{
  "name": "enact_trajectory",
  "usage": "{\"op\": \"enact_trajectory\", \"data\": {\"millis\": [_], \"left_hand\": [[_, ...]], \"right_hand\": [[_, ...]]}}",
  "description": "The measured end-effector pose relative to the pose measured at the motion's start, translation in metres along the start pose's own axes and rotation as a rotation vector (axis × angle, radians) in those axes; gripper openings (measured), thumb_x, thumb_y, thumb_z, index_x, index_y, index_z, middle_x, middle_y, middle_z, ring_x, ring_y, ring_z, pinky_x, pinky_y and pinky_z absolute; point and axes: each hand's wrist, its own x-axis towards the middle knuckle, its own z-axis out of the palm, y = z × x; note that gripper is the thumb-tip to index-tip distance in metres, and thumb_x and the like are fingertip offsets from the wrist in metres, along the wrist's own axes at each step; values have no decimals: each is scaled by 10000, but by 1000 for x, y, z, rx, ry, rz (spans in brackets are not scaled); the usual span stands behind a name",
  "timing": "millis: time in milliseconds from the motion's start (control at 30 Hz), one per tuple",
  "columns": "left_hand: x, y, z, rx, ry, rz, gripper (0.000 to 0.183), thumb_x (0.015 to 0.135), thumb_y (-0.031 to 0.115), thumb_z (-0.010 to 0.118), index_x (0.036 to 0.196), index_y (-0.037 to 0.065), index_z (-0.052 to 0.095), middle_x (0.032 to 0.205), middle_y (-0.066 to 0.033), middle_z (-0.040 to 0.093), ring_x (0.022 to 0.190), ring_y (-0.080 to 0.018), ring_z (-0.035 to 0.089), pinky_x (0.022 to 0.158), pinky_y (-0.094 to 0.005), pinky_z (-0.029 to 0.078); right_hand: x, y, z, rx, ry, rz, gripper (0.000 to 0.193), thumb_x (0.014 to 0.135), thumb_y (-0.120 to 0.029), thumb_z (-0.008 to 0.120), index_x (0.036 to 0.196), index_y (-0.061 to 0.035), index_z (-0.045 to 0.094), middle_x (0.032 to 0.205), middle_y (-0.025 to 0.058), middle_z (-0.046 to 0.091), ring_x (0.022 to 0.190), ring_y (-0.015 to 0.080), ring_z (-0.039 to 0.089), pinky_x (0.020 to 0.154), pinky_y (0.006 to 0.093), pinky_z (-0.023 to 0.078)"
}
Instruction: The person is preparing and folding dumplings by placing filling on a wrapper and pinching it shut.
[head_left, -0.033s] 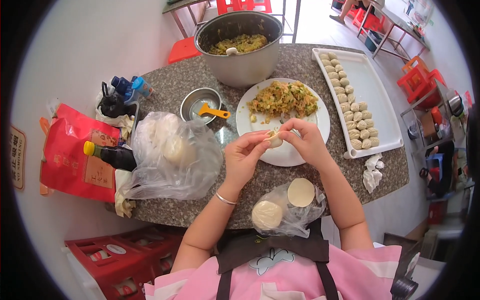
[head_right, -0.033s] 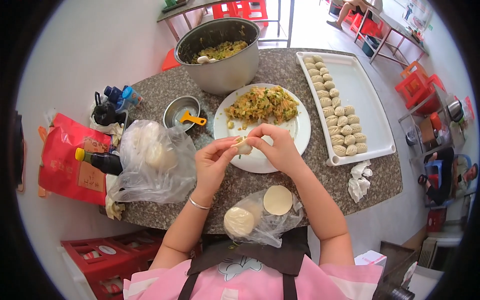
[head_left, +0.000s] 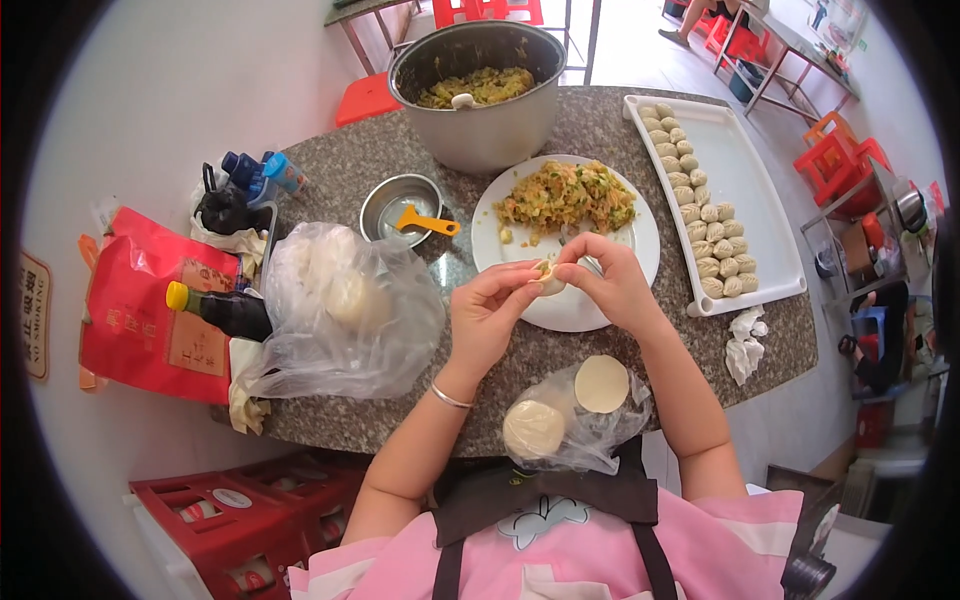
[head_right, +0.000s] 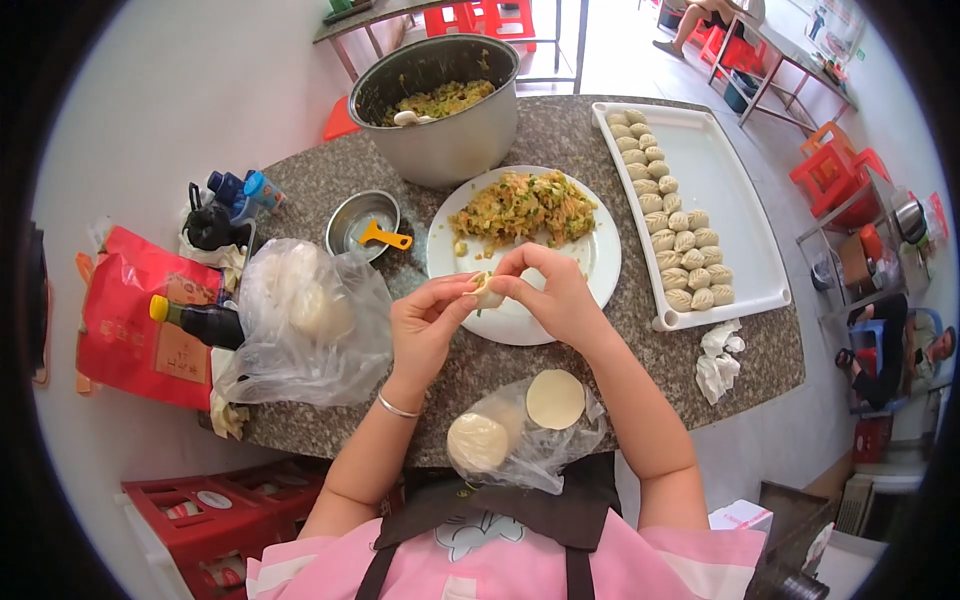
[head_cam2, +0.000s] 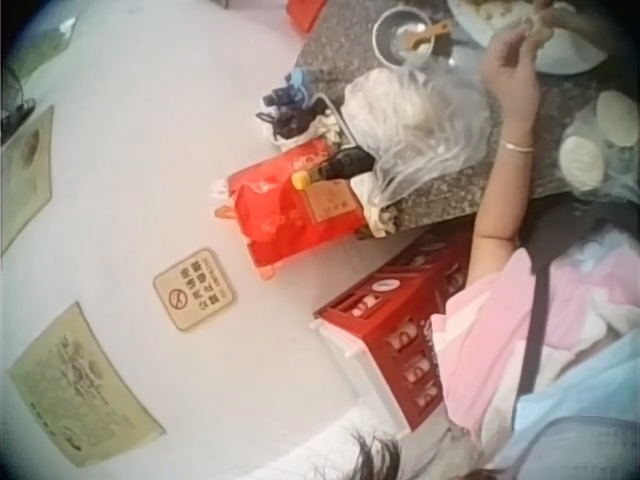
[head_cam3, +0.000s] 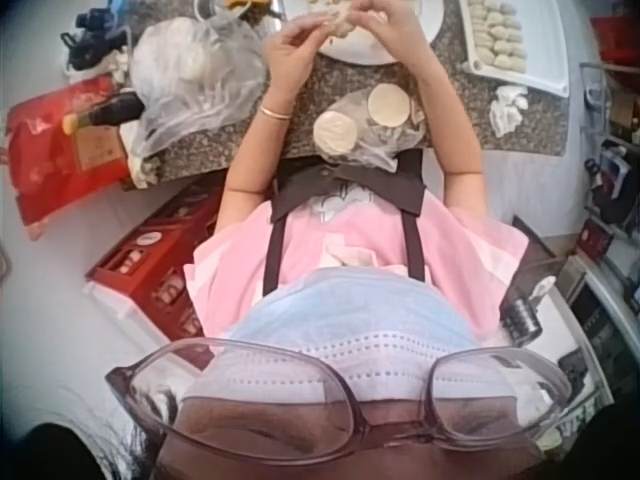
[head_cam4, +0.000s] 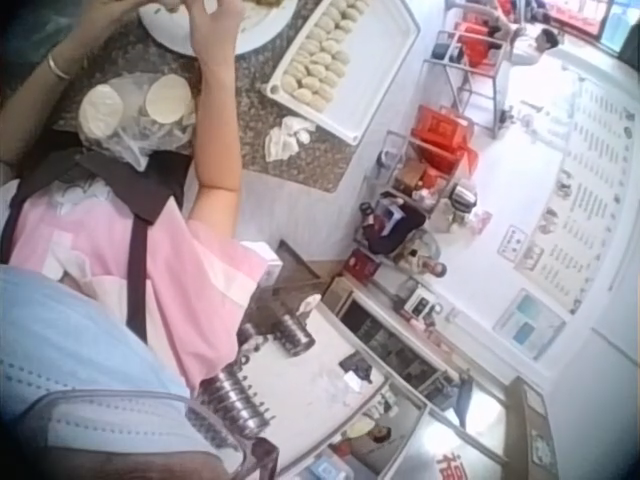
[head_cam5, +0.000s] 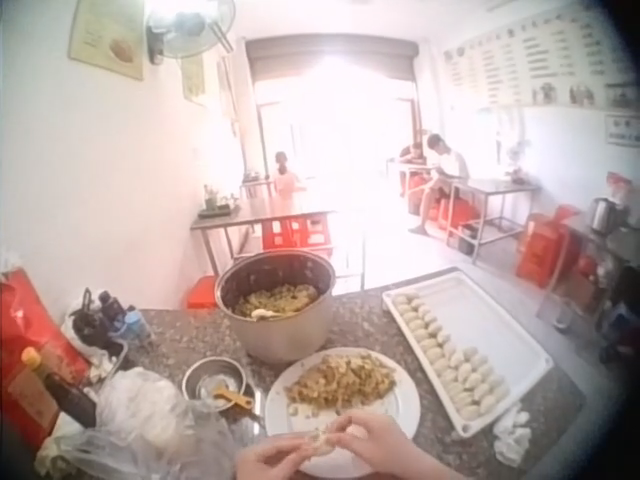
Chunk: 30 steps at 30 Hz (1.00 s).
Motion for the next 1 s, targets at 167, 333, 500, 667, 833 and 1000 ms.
{"op": "enact_trajectory", "data": {"millis": [167, 333, 500, 667, 833, 1000], "left_hand": [[-2, -1, -1, 54, -53, 82, 161, 829, -40, 646, 989, -56, 634, 1066, -164, 639, 995, -180, 613, 866, -293, 504], [-4, 0, 1, 107, 115, -50, 130, 830, -33, 652, 957, -53, 632, 1053, -168, 640, 976, -173, 619, 851, -280, 506], [-3, 0, 1, 45, 48, 13, 143, 829, -28, 654, 971, -44, 645, 1056, -146, 642, 959, -169, 622, 843, -280, 511], [-2, -2, -1, 65, -58, 96, 135, 832, -13, 657, 964, -38, 658, 1052, -137, 642, 966, -170, 621, 838, -285, 517], [-5, 4, 3, 56, 82, -93, 142, 820, -42, 655, 962, -55, 649, 1051, -133, 650, 955, -176, 630, 857, -288, 509], [-2, 5, 2, -1, 67, -71, 159, 818, -39, 660, 975, -61, 646, 1033, -130, 657, 949, -175, 632, 848, -288, 512]], "right_hand": [[0, -1, 6, -79, 20, -120, 97, 802, -84, 664, 812, 2, 620, 800, 83, 630, 770, 186, 590, 715, 295, 449], [-2, 0, 12, -177, 65, -262, 82, 814, -89, 648, 813, -10, 627, 774, 82, 623, 753, 198, 589, 697, 305, 446], [-3, 0, 9, -84, 98, -117, 86, 814, -88, 644, 808, -7, 615, 779, 88, 615, 751, 201, 584, 696, 305, 446], [-1, -2, 0, -85, -52, -65, 97, 818, -77, 646, 848, 6, 606, 819, 67, 613, 791, 155, 570, 725, 288, 442], [-1, 0, 9, -111, 29, -156, 87, 811, -78, 652, 822, -2, 610, 792, 95, 618, 762, 212, 589, 711, 318, 453], [-3, 1, 9, -142, 52, -173, 99, 814, -89, 657, 832, -3, 611, 807, 97, 624, 788, 212, 596, 729, 313, 455]]}}
